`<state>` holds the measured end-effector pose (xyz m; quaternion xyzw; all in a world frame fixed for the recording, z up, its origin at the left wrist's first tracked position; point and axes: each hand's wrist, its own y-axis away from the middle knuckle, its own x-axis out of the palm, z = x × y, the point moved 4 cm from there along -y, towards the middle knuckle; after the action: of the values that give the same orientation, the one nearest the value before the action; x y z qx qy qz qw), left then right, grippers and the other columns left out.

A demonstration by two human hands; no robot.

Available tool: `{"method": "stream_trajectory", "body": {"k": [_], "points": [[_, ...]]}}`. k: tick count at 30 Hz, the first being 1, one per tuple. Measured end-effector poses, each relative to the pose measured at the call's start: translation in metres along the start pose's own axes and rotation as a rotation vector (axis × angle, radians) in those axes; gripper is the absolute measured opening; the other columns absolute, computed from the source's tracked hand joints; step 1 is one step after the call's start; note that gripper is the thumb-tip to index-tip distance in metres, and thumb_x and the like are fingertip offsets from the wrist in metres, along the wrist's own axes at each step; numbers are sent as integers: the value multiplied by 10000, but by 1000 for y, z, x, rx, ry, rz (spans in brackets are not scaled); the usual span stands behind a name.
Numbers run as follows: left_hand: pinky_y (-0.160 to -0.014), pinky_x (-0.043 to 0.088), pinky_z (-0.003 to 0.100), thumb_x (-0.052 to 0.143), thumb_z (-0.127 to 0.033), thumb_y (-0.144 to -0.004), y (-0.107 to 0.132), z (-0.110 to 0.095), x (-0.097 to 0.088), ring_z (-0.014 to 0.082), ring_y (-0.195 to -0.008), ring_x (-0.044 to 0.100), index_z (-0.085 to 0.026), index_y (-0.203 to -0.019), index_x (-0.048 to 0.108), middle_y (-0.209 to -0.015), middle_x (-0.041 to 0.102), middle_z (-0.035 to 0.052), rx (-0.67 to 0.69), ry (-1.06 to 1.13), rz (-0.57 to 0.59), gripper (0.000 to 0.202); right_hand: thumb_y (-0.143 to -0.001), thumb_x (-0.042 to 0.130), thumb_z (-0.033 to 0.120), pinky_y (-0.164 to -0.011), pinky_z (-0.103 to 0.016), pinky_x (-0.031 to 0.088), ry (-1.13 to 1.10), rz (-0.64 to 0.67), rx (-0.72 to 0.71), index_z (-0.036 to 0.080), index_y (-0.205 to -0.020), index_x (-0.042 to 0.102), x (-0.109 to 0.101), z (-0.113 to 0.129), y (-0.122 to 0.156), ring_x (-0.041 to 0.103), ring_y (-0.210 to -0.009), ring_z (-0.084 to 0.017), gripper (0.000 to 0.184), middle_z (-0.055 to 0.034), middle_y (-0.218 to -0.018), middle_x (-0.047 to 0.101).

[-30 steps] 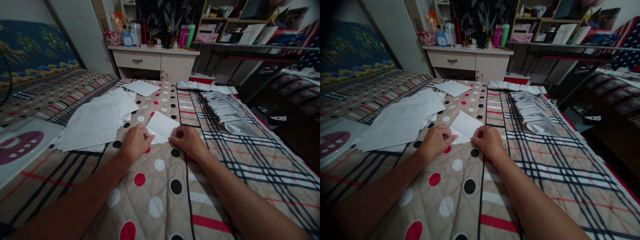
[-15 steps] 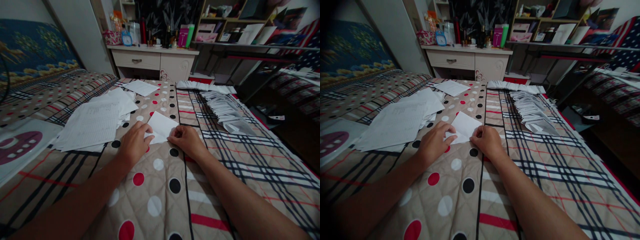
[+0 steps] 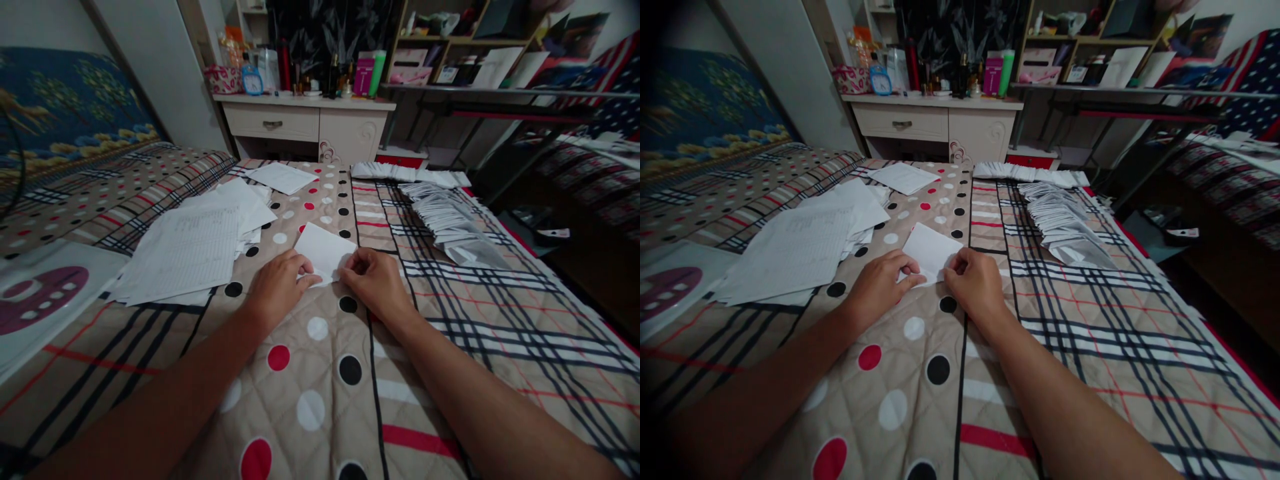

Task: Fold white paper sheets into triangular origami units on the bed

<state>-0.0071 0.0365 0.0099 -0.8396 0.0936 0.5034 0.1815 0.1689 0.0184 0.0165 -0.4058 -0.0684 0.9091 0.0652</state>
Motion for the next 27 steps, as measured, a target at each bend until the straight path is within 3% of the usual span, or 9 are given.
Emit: {"method": "stream_trajectory", "body": {"k": [2,6,10,14,17,20,27], "points": [[-754,442,299,672,-322,-819,0,1,1,177,-837,607,-189,-846,646,-899,640,24,-1,11,0,138,-789,610,279,-530,-241,340,135,-49,-64,193,-803,661,-2,14,12,609,-602,-151,101,-12,-674,682],[-777,447,301,615,-212,-830,-1,3,3,173,-839,608,-188,-861,638,-917,635,27,3,29,-7,45,-896,464,270,-549,-270,369,450,132,-282,200,-1153,614,12,47,37,678,-650,-213,306,-77,-800,738],[-768,446,297,591,-195,-838,-1,4,5,173,-851,599,-187,-848,635,-904,630,26,18,43,-10,45,-949,399,323,-539,-298,421,625,265,-257,82,-1339,485,26,55,47,703,-671,-266,467,-147,-775,737],[-724,442,290,605,-307,-857,-1,5,4,176,-832,592,-184,-832,629,-892,626,31,41,52,-3,128,-966,391,330,-548,-299,457,682,341,-235,-18,-1371,439,32,55,50,709,-708,-260,536,-197,-789,728],[-716,436,289,627,-304,-839,-1,6,0,166,-807,591,-196,-864,633,-912,629,20,50,64,43,111,-966,392,277,-543,-295,462,703,354,-242,-49,-1365,445,30,56,52,706,-698,-253,518,-211,-784,720],[-728,441,285,655,-241,-801,-1,10,-5,156,-803,587,-211,-905,637,-956,634,10,43,84,126,110,-961,392,228,-540,-299,463,716,358,-267,-54,-1343,479,27,57,54,702,-700,-257,483,-201,-749,714],[-793,466,284,600,-55,-734,2,23,-13,146,-843,567,-226,-1068,613,-1080,609,17,86,141,302,375,-945,418,172,-523,-279,446,739,367,-268,28,-1278,574,21,55,49,707,-707,-240,396,-167,-746,726]]}}
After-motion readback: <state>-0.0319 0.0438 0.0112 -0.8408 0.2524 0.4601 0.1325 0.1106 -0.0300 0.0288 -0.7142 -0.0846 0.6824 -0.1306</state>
